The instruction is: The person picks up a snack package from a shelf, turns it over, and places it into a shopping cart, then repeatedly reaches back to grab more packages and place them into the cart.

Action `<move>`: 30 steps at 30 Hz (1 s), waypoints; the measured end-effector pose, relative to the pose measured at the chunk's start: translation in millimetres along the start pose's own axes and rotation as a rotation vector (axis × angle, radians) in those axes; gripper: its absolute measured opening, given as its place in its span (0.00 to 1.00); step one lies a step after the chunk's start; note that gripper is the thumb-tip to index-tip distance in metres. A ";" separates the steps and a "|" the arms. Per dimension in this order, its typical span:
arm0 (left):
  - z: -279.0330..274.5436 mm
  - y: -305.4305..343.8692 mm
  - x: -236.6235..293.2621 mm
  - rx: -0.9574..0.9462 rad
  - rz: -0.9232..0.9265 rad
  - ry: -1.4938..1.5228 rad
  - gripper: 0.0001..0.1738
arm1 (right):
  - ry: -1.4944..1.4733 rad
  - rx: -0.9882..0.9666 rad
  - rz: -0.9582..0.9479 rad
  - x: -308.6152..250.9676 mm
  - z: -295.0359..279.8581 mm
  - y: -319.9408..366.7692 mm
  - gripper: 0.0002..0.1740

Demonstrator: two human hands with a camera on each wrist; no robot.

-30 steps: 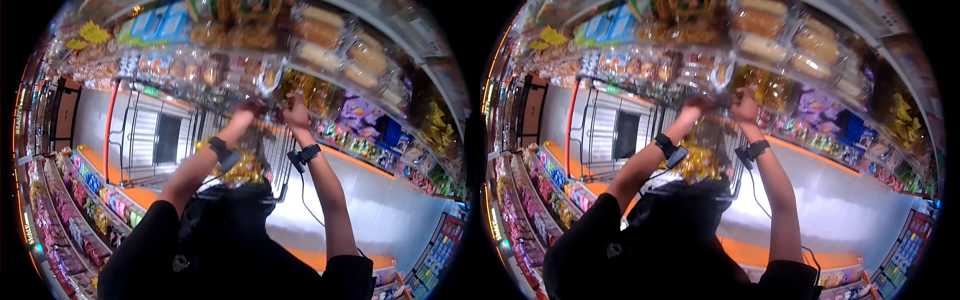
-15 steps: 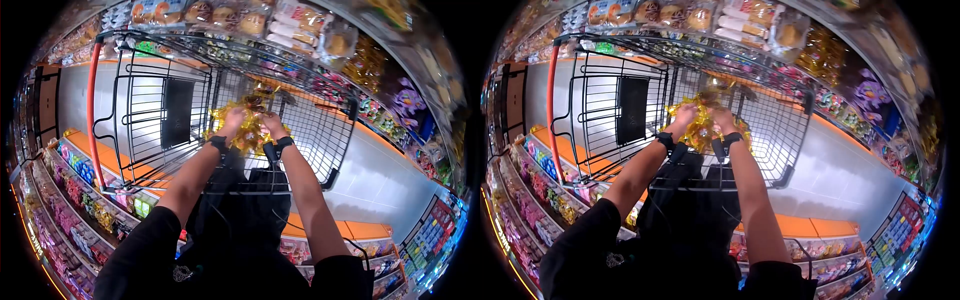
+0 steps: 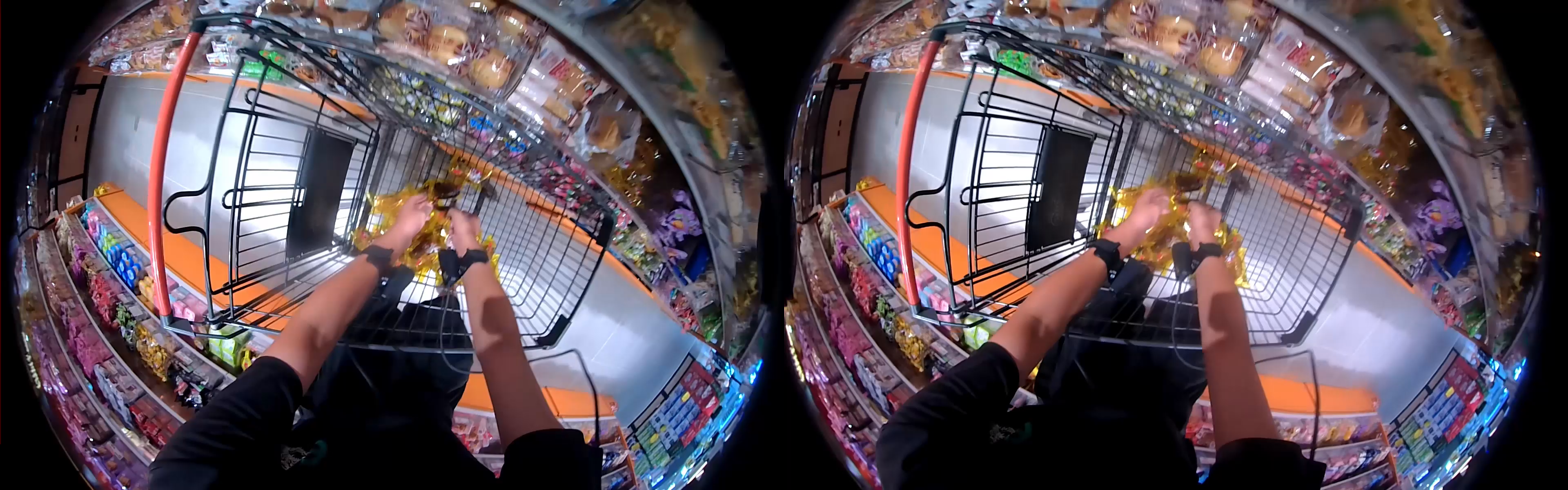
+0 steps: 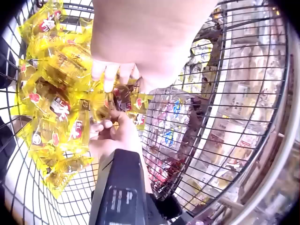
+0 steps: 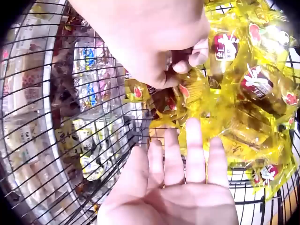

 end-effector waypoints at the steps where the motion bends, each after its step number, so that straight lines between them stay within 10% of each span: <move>1: 3.0 11.0 7.5 0.030 0.030 -0.026 0.24 | 0.054 -0.010 -0.017 6.0 -3.7 -4.9 0.09; 8: -7.0 13.6 -8.9 0.162 0.082 -0.174 0.21 | 0.011 -0.063 0.163 39.1 2.7 -35.6 0.38; 13: 3.7 50.3 -4.0 0.196 -0.103 -0.072 0.22 | 0.129 -0.083 0.277 44.2 7.4 -36.4 0.22; 21: 61.6 145.2 61.6 -0.013 -0.113 0.009 0.30 | 0.280 -0.415 -0.638 -63.1 -41.8 41.5 0.40; 24: 88.5 162.6 72.1 -0.339 -0.096 -0.004 0.26 | 0.065 -0.624 -0.620 -184.5 -83.7 135.4 0.42; 30: 191.7 326.8 157.1 -0.449 0.296 0.181 0.17 | -0.091 -0.406 -0.842 -294.2 -186.9 197.6 0.35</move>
Point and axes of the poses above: each hand's wrist, its own y-axis away from the middle knuckle, its own z-axis out of the palm, x = y × z, the point moved 3 cm from there along -y, towards the middle knuckle, and after that the axes turned 13 degrees about -z, right-handed, at the moved point
